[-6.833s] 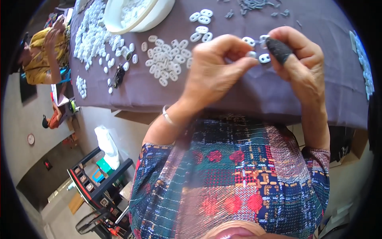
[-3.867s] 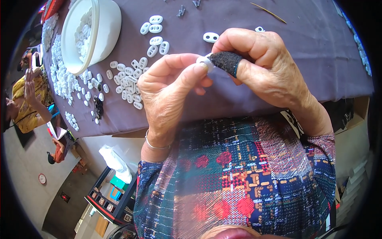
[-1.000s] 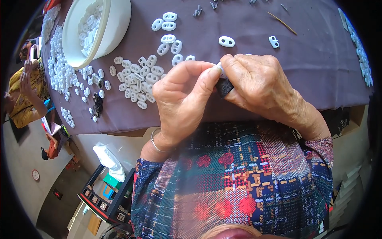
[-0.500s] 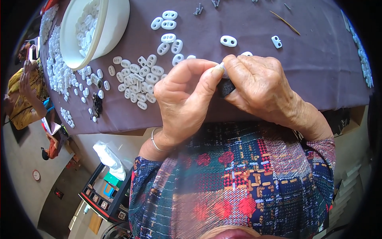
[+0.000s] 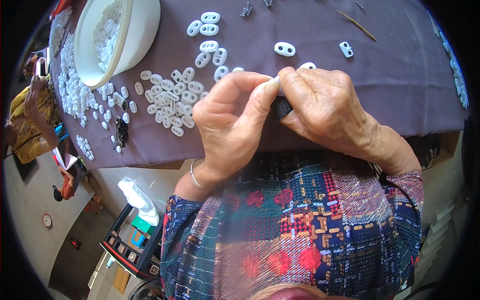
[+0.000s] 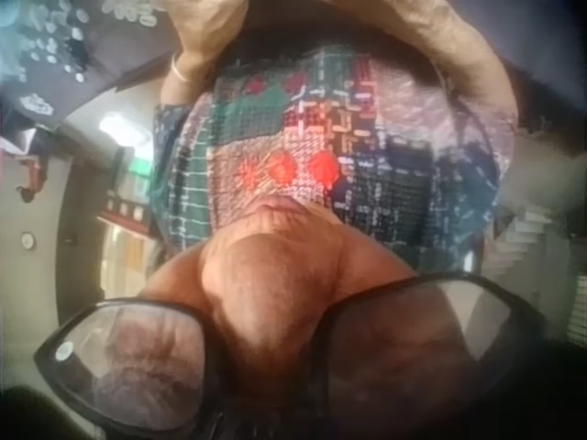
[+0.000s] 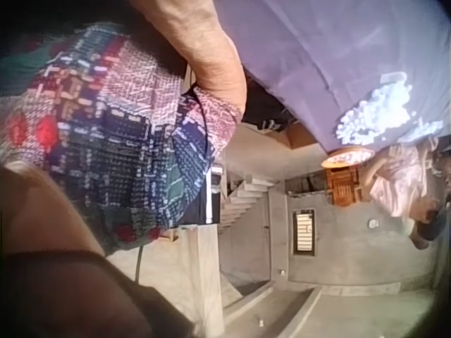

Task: The person assembles plastic cord locks by inserting metal springs into plastic toggle pieces and pressing the components together by hand.

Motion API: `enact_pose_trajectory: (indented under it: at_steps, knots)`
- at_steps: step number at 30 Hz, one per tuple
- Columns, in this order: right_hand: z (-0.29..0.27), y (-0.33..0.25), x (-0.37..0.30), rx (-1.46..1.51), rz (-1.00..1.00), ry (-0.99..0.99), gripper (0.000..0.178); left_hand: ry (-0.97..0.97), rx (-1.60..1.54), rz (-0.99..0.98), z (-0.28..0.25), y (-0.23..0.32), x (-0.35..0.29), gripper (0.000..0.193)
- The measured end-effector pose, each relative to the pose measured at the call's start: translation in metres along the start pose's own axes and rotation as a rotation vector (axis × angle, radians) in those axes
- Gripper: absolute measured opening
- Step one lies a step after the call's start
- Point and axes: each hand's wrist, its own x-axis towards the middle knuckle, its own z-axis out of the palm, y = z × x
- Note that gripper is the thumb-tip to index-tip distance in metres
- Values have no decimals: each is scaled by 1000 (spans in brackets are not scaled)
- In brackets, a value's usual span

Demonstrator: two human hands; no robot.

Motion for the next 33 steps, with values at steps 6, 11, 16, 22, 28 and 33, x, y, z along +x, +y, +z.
enact_pose_trajectory:
  at_steps: [6,11,16,22,28,33]
  knots:
    - [0,-2,0,34,-16,13,32,4,-11,-10,0,3,-2,7]
    - [-8,0,-1,89,4,9,39,-32,-173,-61,0,7,-4,8]
    - [-18,-4,9,191,-23,139,42,147,-159,127,-21,18,-2,9]
    - [-14,11,10,132,-70,220,40,566,317,509,-89,42,54,13]
    - [-7,12,7,148,-63,203,25,553,697,523,-146,27,98,22]
    - [-8,16,4,206,5,37,21,587,734,618,-102,16,63,16]
